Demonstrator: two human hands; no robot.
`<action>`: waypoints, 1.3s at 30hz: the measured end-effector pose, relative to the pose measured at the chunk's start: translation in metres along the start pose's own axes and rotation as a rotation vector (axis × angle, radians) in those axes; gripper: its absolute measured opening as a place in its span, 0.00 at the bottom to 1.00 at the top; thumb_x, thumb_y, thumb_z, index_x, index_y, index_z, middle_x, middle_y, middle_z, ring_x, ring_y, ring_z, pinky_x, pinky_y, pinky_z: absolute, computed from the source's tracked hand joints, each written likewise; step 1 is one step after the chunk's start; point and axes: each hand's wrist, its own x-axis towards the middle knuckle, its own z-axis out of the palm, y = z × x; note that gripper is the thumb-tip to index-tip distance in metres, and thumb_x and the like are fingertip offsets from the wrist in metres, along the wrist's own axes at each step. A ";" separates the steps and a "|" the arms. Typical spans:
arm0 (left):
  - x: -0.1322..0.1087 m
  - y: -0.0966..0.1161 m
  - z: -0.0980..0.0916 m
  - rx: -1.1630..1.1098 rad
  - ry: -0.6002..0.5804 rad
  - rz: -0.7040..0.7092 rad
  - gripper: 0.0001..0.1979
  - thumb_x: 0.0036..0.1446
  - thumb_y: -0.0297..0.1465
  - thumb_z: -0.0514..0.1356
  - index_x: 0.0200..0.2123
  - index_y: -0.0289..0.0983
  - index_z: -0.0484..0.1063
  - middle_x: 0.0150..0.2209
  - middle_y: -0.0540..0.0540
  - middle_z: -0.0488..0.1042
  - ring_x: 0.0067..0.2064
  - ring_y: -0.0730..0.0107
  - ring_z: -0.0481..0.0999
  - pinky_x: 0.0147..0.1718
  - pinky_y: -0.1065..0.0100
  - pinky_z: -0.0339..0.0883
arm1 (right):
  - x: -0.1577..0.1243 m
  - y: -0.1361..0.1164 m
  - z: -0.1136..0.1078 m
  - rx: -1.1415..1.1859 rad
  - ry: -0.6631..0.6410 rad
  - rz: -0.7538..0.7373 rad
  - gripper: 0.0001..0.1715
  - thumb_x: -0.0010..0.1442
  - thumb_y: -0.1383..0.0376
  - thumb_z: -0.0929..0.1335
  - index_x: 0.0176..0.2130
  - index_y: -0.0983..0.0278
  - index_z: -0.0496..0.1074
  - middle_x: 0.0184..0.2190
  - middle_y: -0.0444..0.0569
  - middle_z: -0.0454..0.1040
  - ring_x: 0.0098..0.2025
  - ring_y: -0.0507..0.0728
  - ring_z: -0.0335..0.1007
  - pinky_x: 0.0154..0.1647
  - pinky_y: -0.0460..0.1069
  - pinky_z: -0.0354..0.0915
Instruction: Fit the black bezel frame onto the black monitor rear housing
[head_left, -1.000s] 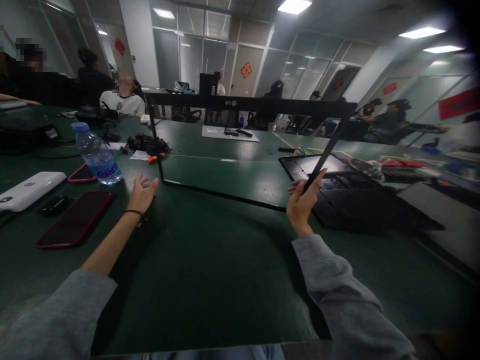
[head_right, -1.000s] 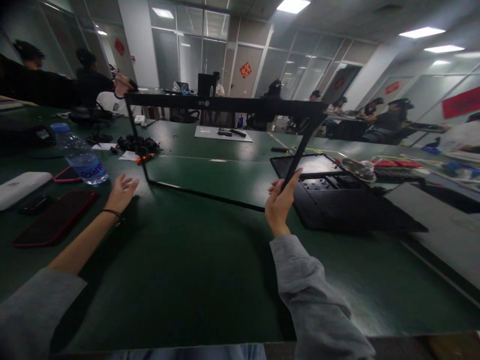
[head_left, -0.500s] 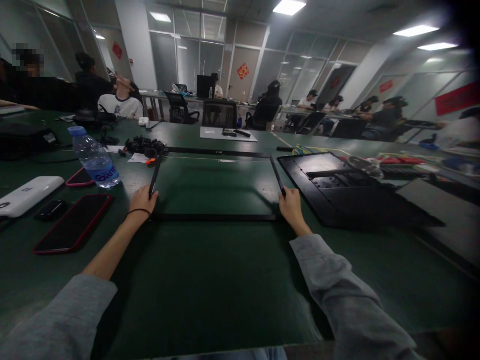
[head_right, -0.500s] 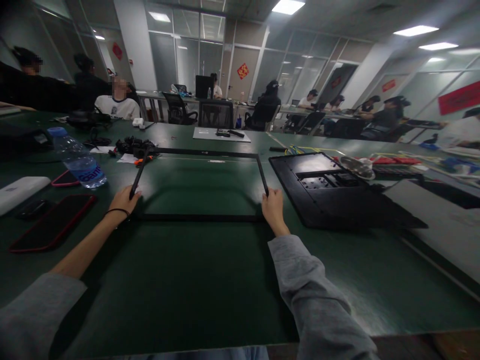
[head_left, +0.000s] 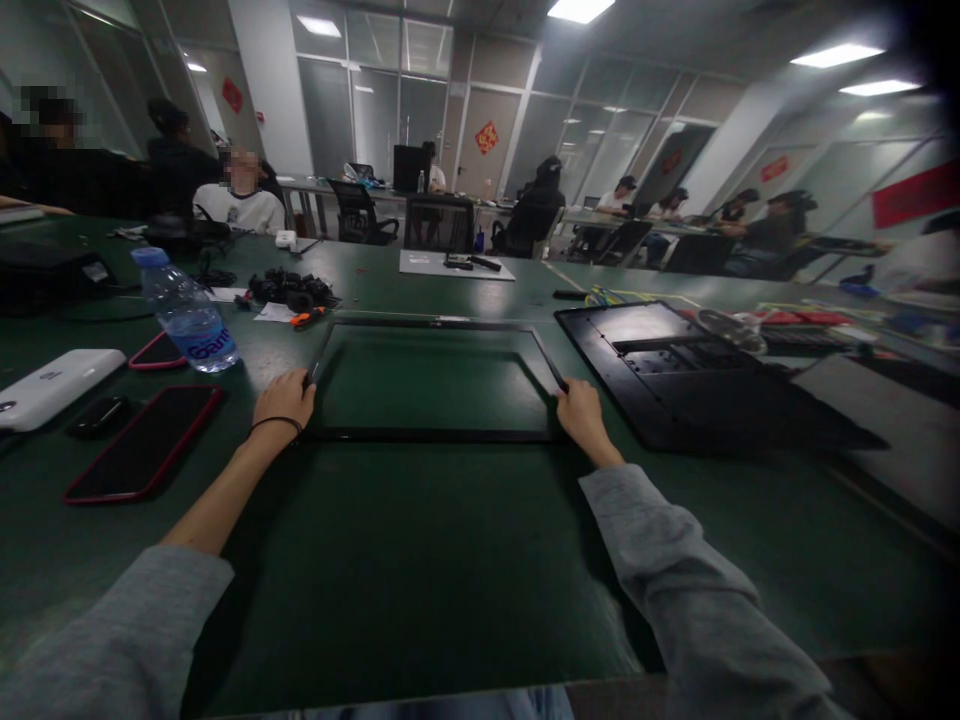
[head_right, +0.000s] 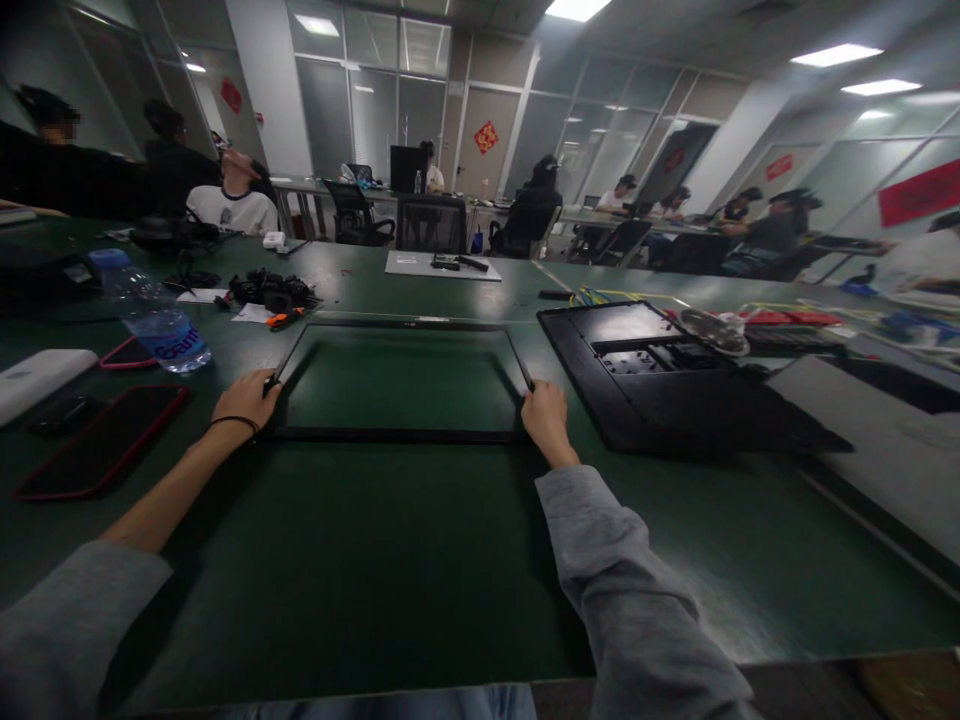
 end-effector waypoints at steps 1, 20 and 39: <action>-0.001 0.004 -0.005 -0.042 0.067 -0.006 0.22 0.67 0.36 0.50 0.60 0.36 0.70 0.60 0.33 0.74 0.60 0.46 0.74 0.57 0.49 0.68 | 0.001 -0.002 -0.002 0.073 0.075 -0.010 0.26 0.66 0.66 0.59 0.57 0.75 0.71 0.49 0.68 0.74 0.53 0.69 0.69 0.56 0.62 0.64; -0.003 0.012 -0.014 -0.354 0.055 -0.069 0.33 0.68 0.32 0.49 0.72 0.33 0.43 0.56 0.36 0.77 0.36 0.58 0.83 0.47 0.53 0.73 | 0.006 0.006 0.008 0.420 0.095 0.015 0.35 0.65 0.59 0.60 0.66 0.70 0.58 0.39 0.58 0.77 0.38 0.64 0.76 0.45 0.60 0.71; -0.002 -0.007 -0.002 -0.003 -0.033 -0.054 0.24 0.64 0.38 0.53 0.60 0.38 0.73 0.67 0.32 0.66 0.67 0.37 0.62 0.59 0.33 0.63 | 0.008 0.016 0.022 0.074 -0.034 -0.007 0.21 0.59 0.66 0.65 0.48 0.71 0.78 0.49 0.66 0.71 0.53 0.69 0.67 0.58 0.65 0.65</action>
